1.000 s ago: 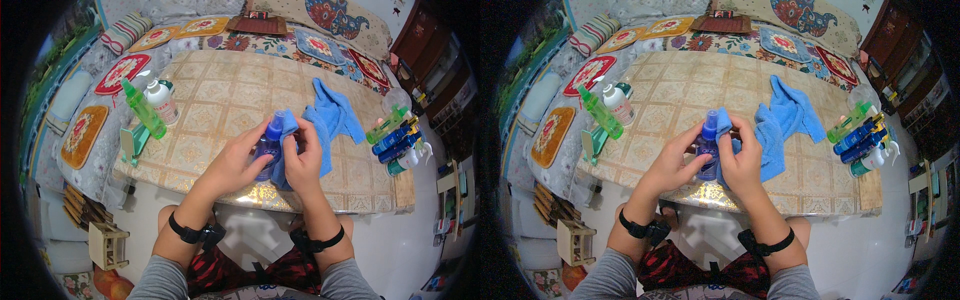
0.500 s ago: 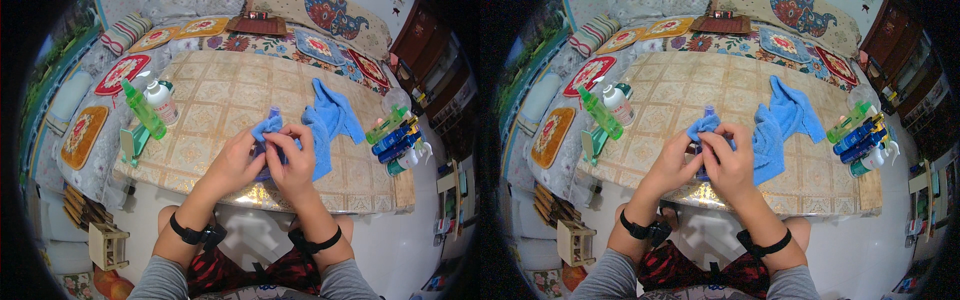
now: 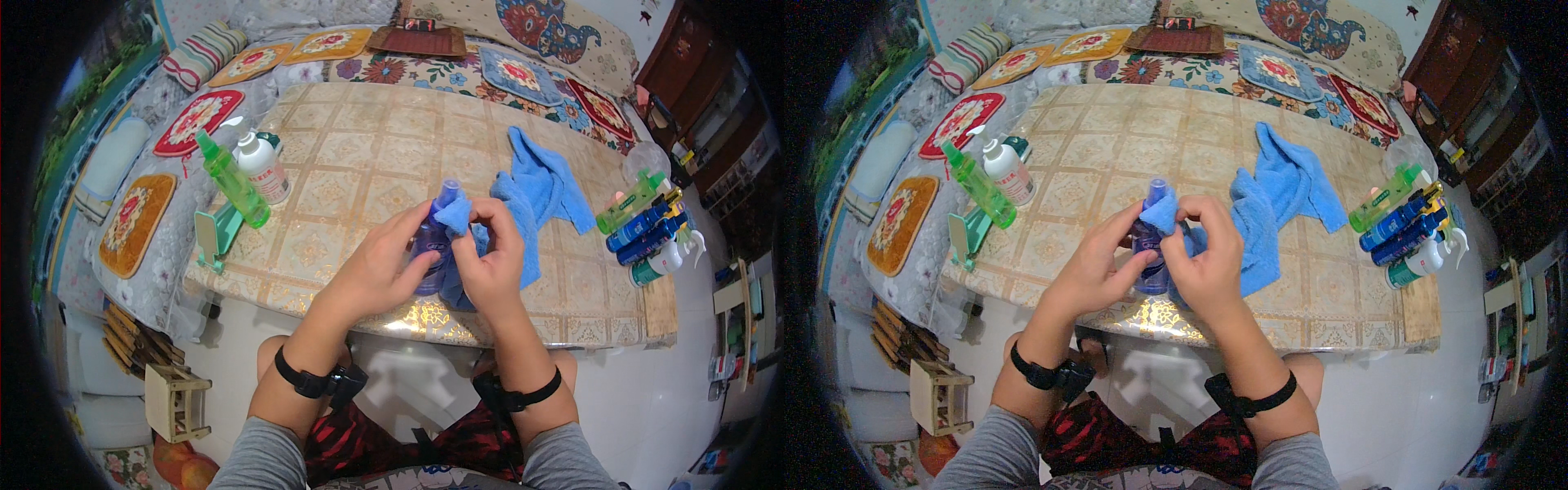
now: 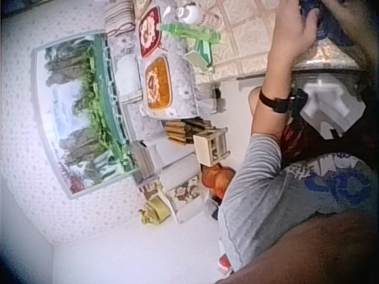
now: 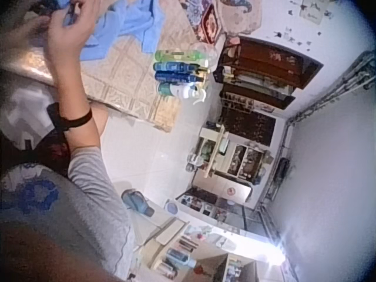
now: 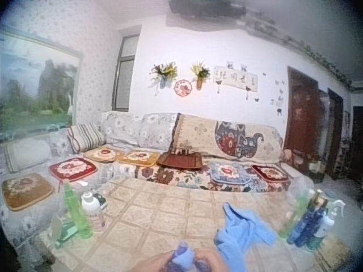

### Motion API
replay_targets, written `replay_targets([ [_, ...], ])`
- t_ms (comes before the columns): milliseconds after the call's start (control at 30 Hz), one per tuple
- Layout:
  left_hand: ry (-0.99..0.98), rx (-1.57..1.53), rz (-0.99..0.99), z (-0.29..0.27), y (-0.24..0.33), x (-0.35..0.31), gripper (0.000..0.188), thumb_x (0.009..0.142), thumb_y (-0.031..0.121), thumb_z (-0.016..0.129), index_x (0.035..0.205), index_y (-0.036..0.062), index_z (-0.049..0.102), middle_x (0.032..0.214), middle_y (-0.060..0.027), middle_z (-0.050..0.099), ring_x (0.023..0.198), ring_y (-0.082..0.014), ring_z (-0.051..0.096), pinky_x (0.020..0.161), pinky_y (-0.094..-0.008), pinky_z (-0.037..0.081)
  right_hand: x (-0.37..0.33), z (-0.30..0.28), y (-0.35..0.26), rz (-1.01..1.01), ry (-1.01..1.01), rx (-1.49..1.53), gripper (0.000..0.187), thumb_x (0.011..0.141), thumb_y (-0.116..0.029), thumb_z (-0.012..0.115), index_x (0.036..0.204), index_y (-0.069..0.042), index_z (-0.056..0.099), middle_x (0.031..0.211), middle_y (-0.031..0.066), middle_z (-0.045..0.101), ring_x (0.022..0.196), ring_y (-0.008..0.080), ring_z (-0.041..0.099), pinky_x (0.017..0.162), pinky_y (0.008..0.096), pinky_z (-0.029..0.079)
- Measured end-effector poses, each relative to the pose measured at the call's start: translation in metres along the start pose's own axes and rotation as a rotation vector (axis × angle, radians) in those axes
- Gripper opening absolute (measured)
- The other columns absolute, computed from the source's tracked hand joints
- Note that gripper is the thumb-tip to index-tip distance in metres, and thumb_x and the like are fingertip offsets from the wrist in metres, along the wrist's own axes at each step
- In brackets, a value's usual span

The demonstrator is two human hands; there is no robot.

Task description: Cleaning a blue spray bottle with a blue cloth.

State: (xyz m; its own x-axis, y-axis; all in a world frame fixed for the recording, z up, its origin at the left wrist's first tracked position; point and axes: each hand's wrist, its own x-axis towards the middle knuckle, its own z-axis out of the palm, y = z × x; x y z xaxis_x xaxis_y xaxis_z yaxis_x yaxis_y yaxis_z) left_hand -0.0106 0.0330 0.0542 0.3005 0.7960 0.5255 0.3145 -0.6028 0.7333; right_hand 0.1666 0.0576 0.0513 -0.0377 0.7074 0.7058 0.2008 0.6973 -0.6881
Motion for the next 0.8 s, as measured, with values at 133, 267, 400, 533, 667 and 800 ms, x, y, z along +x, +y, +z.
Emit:
replay_targets([
  [133, -0.034, -0.018, 0.007, -0.002, 0.0, 0.0, 0.059, 0.087, 0.006, 0.068, 0.141, -0.007, 0.045, 0.126, -0.0274, 0.06, 0.11, -0.0431, 0.062, 0.094, -0.0433, 0.051, 0.0, -0.002, -0.004, 0.224, -0.024, 0.203, 0.012, 0.086, 0.001, 0.062, 0.097, 0.0, 0.06, 0.089, 0.007, 0.064, 0.086, 0.0162, 0.061, 0.08, 0.0313, 0.05],
  [267, -0.051, 0.053, 0.04, 0.001, -0.004, 0.0, 0.062, 0.088, 0.005, 0.07, 0.144, -0.0044, 0.045, 0.131, -0.0246, 0.061, 0.114, -0.0334, 0.065, 0.094, -0.0406, 0.053, 0.003, -0.005, -0.004, 0.422, -0.041, 0.429, 0.011, 0.093, 0.002, 0.059, 0.103, -0.002, 0.06, 0.099, 0.0041, 0.064, 0.09, 0.011, 0.06, 0.082, 0.0278, 0.049],
  [400, -0.02, 0.069, 0.033, 0.002, 0.0, 0.0, 0.062, 0.088, 0.005, 0.07, 0.144, -0.0042, 0.045, 0.131, -0.0251, 0.061, 0.114, -0.0341, 0.065, 0.095, -0.04, 0.053, 0.004, -0.001, -0.011, 0.285, -0.004, 0.361, 0.015, 0.091, 0.003, 0.059, 0.105, -0.002, 0.059, 0.103, 0.0053, 0.062, 0.092, 0.0119, 0.059, 0.083, 0.0293, 0.049],
  [533, -0.014, 0.052, -0.018, 0.0, 0.007, 0.002, 0.056, 0.087, 0.004, 0.067, 0.139, -0.0046, 0.047, 0.126, -0.0266, 0.061, 0.113, -0.0402, 0.062, 0.095, -0.0433, 0.051, -0.002, -0.004, -0.001, 0.161, -0.059, 0.21, 0.019, 0.085, 0.003, 0.064, 0.103, -0.002, 0.06, 0.1, 0.0094, 0.06, 0.091, 0.0187, 0.06, 0.083, 0.0333, 0.05],
  [667, 0.002, 0.017, -0.058, 0.001, 0.003, 0.001, 0.046, 0.085, 0.002, 0.063, 0.129, -0.0012, 0.052, 0.116, -0.0262, 0.062, 0.106, -0.046, 0.061, 0.089, -0.0468, 0.051, -0.001, 0.004, -0.027, -0.118, -0.055, -0.181, 0.022, 0.077, -0.002, 0.074, 0.097, -0.002, 0.065, 0.101, 0.0159, 0.053, 0.089, 0.0321, 0.056, 0.079, 0.0367, 0.049],
  [800, 0.05, 0.066, 0.025, 0.006, 0.002, 0.004, 0.038, 0.085, 0.002, 0.064, 0.122, 0.001, 0.055, 0.108, -0.0234, 0.063, 0.099, -0.0453, 0.062, 0.083, -0.0475, 0.051, -0.003, 0.008, -0.029, -0.211, -0.072, -0.279, 0.023, 0.075, -0.007, 0.08, 0.094, -0.003, 0.068, 0.099, 0.0136, 0.053, 0.089, 0.0303, 0.054, 0.074, 0.0388, 0.045],
])
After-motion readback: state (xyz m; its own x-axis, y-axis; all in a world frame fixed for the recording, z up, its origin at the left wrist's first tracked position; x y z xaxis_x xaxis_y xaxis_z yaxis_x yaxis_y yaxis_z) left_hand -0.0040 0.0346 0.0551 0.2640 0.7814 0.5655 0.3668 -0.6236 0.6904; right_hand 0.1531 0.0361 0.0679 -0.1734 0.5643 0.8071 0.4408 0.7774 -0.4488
